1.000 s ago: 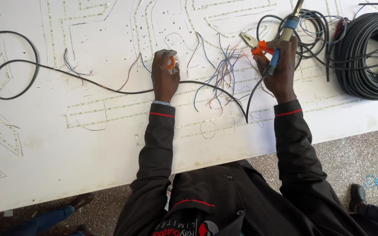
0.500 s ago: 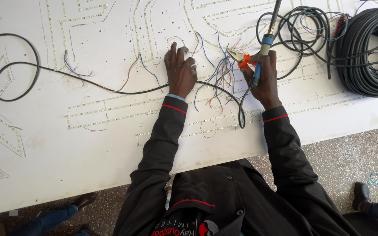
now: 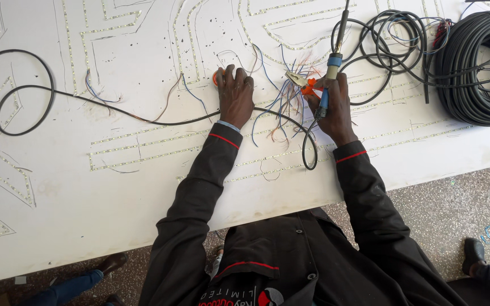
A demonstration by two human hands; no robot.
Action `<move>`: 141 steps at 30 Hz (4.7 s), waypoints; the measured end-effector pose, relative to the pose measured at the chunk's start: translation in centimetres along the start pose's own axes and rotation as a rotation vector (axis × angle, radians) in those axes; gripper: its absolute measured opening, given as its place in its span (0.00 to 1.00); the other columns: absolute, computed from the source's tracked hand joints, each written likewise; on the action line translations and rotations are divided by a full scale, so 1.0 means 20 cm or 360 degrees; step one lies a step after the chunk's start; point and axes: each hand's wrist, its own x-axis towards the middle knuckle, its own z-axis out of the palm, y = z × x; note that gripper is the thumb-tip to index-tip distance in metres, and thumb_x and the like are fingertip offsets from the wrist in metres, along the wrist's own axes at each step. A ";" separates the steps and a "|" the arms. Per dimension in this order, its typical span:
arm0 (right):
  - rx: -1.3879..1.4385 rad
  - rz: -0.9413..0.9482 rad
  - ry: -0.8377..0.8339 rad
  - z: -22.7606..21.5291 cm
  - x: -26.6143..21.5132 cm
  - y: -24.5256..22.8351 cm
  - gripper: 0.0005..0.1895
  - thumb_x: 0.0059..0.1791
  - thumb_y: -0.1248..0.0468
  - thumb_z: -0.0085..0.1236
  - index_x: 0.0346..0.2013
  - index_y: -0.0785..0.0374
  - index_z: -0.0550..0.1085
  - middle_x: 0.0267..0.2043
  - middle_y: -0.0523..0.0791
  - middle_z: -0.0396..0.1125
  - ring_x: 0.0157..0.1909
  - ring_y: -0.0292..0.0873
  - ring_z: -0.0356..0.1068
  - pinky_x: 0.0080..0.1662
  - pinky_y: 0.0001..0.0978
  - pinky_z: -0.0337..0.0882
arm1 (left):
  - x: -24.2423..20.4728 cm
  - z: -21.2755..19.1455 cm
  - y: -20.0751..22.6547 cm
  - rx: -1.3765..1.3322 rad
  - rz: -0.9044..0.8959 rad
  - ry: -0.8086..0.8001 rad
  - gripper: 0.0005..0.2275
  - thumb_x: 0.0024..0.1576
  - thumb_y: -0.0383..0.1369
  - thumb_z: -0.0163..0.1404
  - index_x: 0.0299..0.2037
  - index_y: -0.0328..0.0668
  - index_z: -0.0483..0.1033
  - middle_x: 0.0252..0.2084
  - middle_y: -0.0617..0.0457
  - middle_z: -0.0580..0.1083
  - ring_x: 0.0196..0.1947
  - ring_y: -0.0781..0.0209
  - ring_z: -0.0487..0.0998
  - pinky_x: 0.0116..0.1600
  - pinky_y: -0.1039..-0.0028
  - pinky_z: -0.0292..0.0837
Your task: The person uses a soldering iron to attach wires to LED strips arranged on a white board. They repeatedly heat the soldering iron, apply solder to connection points, and use pliers to adjust wires. The person also handles a roll of black cable and a spool of solder wire during the process.
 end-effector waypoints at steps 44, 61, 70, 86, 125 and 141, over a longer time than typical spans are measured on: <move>-0.0190 -0.0058 0.0052 -0.12 -0.06 0.12 0.15 0.55 0.58 0.63 0.47 0.61 0.67 0.45 0.54 0.60 0.43 0.69 0.66 0.44 0.55 0.65 | 0.16 -0.33 0.14 -0.1058 -0.0446 0.0571 0.09 0.70 0.36 0.34 0.46 0.47 0.68 0.40 0.52 0.70 0.42 0.41 0.73 0.49 0.53 0.70; 0.0119 -0.0116 0.0221 -0.36 0.23 0.31 0.18 0.52 0.58 0.68 0.47 0.61 0.69 0.45 0.55 0.60 0.45 0.73 0.68 0.44 0.59 0.70 | 0.43 -0.03 0.87 -0.2498 -0.1054 -0.0238 0.12 0.63 0.38 0.46 0.41 0.40 0.80 0.28 0.51 0.73 0.32 0.66 0.75 0.35 0.77 0.68; 0.0292 -0.0155 -0.0157 -0.47 0.26 0.43 0.15 0.52 0.65 0.64 0.50 0.58 0.68 0.49 0.55 0.61 0.45 0.72 0.66 0.43 0.60 0.68 | 0.50 0.16 1.05 -0.2427 -0.1460 0.0019 0.14 0.62 0.42 0.53 0.29 0.43 0.76 0.19 0.51 0.74 0.23 0.67 0.76 0.30 0.80 0.68; -0.0676 -0.0065 -0.0118 -0.81 0.23 0.88 0.15 0.46 0.64 0.55 0.48 0.58 0.69 0.49 0.55 0.62 0.64 0.63 0.56 0.61 0.60 0.52 | 0.61 0.08 1.16 -0.2254 -0.1687 0.0284 0.13 0.58 0.41 0.50 0.28 0.40 0.75 0.23 0.55 0.67 0.19 0.64 0.69 0.34 0.72 0.67; 0.0093 -0.0340 -0.0293 -0.49 0.18 0.46 0.16 0.56 0.60 0.48 0.57 0.62 0.67 0.60 0.57 0.61 0.62 0.71 0.59 0.63 0.64 0.59 | 0.46 -0.02 0.90 -0.0521 -0.0513 0.0548 0.16 0.66 0.45 0.49 0.57 0.48 0.77 0.60 0.47 0.63 0.65 0.40 0.63 0.61 0.45 0.66; -0.0209 0.0097 -0.0492 -0.63 0.06 0.37 0.48 0.53 0.72 0.60 0.77 0.69 0.37 0.82 0.57 0.30 0.83 0.61 0.29 0.79 0.55 0.38 | 0.43 -0.18 0.93 -0.2568 -0.1065 -0.0147 0.14 0.60 0.42 0.47 0.41 0.39 0.73 0.38 0.40 0.82 0.42 0.52 0.84 0.46 0.67 0.81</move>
